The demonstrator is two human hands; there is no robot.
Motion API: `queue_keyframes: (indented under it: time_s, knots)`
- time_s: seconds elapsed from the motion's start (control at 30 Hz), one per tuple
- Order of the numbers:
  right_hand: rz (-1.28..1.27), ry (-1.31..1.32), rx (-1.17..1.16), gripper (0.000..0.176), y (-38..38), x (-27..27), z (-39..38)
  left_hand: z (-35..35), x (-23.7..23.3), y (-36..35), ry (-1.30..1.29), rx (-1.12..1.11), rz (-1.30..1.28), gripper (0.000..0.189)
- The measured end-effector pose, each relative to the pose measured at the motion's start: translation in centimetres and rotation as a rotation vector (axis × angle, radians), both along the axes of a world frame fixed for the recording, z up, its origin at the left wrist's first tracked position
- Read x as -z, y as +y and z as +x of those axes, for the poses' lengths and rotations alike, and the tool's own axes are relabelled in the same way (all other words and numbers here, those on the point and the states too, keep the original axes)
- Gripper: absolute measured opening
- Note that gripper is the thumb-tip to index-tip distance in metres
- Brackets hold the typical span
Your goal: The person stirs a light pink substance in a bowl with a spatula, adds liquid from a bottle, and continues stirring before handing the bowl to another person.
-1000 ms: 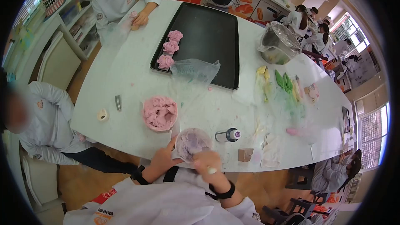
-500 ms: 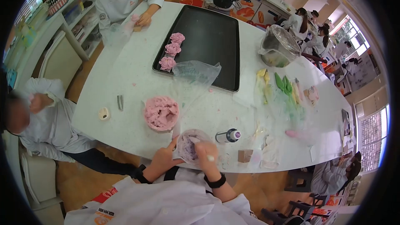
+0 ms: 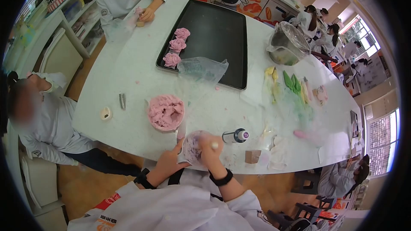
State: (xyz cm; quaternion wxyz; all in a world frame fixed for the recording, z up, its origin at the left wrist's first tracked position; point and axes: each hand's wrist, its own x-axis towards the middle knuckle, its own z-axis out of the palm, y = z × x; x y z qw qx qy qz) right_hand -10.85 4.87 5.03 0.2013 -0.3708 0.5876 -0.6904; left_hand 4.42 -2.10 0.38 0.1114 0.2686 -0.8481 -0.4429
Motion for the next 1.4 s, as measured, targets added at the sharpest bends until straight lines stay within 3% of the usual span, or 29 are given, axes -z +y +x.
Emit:
queue_keyframes:
  time_s: [0.07, 0.2, 0.3, 0.37, 0.43, 0.5, 0.53, 0.63, 0.67, 0.8, 0.93, 1.0, 1.03, 1.1, 1.17, 1.23, 1.3, 1.37, 1.4]
  knots:
    - [-0.073, -0.19, 0.12, 0.046, -2.8, -1.6, -0.9, 0.0, -1.0, -0.2, -0.096, 0.026, 0.017, 0.097]
    - [-0.155, -0.204, 0.043, 0.045, -2.0, -3.4, -1.7, 0.1, -1.1, 0.0, -0.038, -0.003, 0.038, 0.096]
    - [-0.258, -0.113, 0.005, 0.045, -1.3, -4.4, -1.8, -0.2, -0.4, -0.3, 0.043, -0.018, 0.01, 0.096]
    - [-0.163, 0.164, -0.036, 0.045, -0.6, -4.2, -1.7, 0.0, 0.3, 0.1, 0.037, -0.021, -0.02, 0.097]
    - [-0.091, 0.08, -0.039, 0.046, 1.4, -1.4, -0.4, 0.2, 0.0, 0.4, 0.006, -0.007, 0.002, 0.097]
    - [-0.015, 0.323, 0.003, 0.047, 2.9, -1.3, 1.2, -0.3, -0.3, -0.4, 0.005, -0.02, -0.014, 0.098]
    - [-0.006, 0.177, -0.098, 0.048, 3.8, -2.3, 1.7, -0.2, -0.3, -0.4, -0.012, -0.005, -0.007, 0.098]
    - [-0.068, 0.098, -0.072, 0.049, 3.4, -4.5, 0.4, 0.0, -0.5, -0.1, -0.068, 0.02, 0.023, 0.098]
    - [-0.161, -0.06, -0.059, 0.049, 2.9, -4.1, -0.5, -0.1, -0.4, 0.0, -0.104, 0.026, 0.041, 0.098]
    - [-0.01, 0.042, 0.12, 0.05, 2.1, 0.0, 0.7, 0.3, 0.3, 0.5, 0.016, -0.015, -0.013, 0.099]
    - [0.073, 0.002, -0.078, 0.052, 4.6, -4.9, 1.2, 0.2, 0.1, 0.3, 0.037, 0.007, -0.015, 0.1]
    - [-0.118, -0.235, -0.253, 0.052, 3.7, -6.2, -0.8, 0.0, 0.1, 0.0, 0.024, 0.008, -0.013, 0.1]
    - [-0.118, -0.231, -0.247, 0.052, 2.8, -6.2, -1.2, -0.1, 0.2, 0.1, 0.015, 0.006, -0.018, 0.1]
    - [-0.011, 0.167, -0.018, 0.052, 0.9, -4.6, -1.2, 0.0, 0.3, 0.3, 0.003, 0.002, -0.017, 0.1]
    - [0.053, 0.055, -0.048, 0.05, 2.7, -1.7, 0.2, 0.1, 0.4, 0.3, 0.002, -0.008, -0.006, 0.1]
    - [-0.051, 0.007, -0.164, 0.05, 4.1, -3.6, 1.5, 0.0, 0.2, 0.0, -0.02, -0.012, -0.004, 0.1]
    - [0.033, -0.008, -0.254, 0.051, 5.1, -5.5, 0.9, 0.1, 0.2, 0.4, -0.043, 0.007, 0.006, 0.1]
    - [-0.031, -0.026, -0.23, 0.052, 4.3, -6.3, -0.3, 0.1, 0.4, 0.3, 0.02, -0.003, 0.003, 0.1]
    - [-0.181, -0.144, -0.214, 0.053, 3.5, -5.8, -0.9, 0.1, 0.4, 0.2, 0.02, 0.002, 0.0, 0.1]
